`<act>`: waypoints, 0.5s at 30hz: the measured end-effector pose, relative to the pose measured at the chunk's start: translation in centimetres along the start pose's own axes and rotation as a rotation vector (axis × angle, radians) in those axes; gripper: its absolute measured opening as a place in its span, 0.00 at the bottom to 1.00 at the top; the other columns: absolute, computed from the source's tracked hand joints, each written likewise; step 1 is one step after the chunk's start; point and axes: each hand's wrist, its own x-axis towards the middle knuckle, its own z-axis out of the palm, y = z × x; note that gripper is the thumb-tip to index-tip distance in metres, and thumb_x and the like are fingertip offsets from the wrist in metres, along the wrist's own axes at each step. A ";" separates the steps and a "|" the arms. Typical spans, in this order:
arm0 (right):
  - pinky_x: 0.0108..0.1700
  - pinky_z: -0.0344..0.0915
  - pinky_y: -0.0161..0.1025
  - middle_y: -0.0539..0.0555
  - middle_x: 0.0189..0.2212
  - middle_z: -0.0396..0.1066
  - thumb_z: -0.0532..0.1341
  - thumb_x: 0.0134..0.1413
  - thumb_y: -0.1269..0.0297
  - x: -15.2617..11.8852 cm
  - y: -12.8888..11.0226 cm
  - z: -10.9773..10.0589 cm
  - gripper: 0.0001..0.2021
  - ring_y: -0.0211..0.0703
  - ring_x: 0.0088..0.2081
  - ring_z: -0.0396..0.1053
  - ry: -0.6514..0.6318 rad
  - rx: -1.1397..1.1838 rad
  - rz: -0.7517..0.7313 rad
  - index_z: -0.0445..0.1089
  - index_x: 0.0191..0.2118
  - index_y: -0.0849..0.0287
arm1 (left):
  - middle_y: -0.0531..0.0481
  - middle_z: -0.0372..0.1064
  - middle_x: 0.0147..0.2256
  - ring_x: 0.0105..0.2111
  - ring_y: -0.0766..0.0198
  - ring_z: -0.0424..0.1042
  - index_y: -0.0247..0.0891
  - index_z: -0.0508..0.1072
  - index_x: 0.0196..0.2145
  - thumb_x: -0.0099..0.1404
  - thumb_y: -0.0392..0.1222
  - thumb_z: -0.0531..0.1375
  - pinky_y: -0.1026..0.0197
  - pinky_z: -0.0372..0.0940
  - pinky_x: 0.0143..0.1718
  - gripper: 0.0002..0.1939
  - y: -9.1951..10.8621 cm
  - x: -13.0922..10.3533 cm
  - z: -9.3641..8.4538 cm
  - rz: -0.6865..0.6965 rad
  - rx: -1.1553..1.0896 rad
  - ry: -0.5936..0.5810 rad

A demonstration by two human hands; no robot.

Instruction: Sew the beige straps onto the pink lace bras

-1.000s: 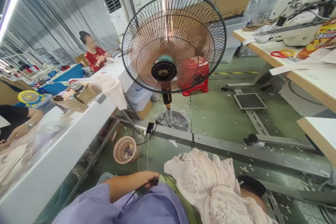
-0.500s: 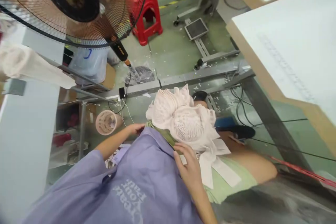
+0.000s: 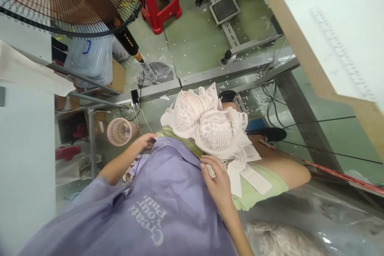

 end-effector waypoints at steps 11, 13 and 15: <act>0.54 0.68 0.49 0.57 0.45 0.75 0.59 0.64 0.57 -0.4 -0.4 0.8 0.09 0.49 0.50 0.72 -0.114 0.073 -0.005 0.74 0.42 0.53 | 0.50 0.73 0.29 0.26 0.65 0.70 0.32 0.74 0.42 0.38 0.38 0.76 0.68 0.61 0.22 0.31 -3.2 -14.6 -9.7 0.213 0.139 -0.049; 0.54 0.69 0.50 0.58 0.46 0.75 0.59 0.63 0.55 -0.2 -1.3 1.3 0.10 0.50 0.51 0.72 -0.158 0.142 0.036 0.74 0.42 0.53 | 0.50 0.74 0.33 0.30 0.63 0.71 0.34 0.75 0.42 0.38 0.41 0.75 0.67 0.64 0.27 0.31 -2.1 -16.7 -8.3 0.295 0.186 -0.039; 0.55 0.70 0.51 0.58 0.49 0.74 0.61 0.61 0.53 0.0 -2.6 2.1 0.13 0.51 0.52 0.73 -0.215 0.265 0.092 0.73 0.46 0.52 | 0.49 0.74 0.37 0.36 0.60 0.72 0.37 0.75 0.45 0.40 0.44 0.75 0.64 0.67 0.35 0.33 -0.6 -18.1 -5.1 0.371 0.261 -0.073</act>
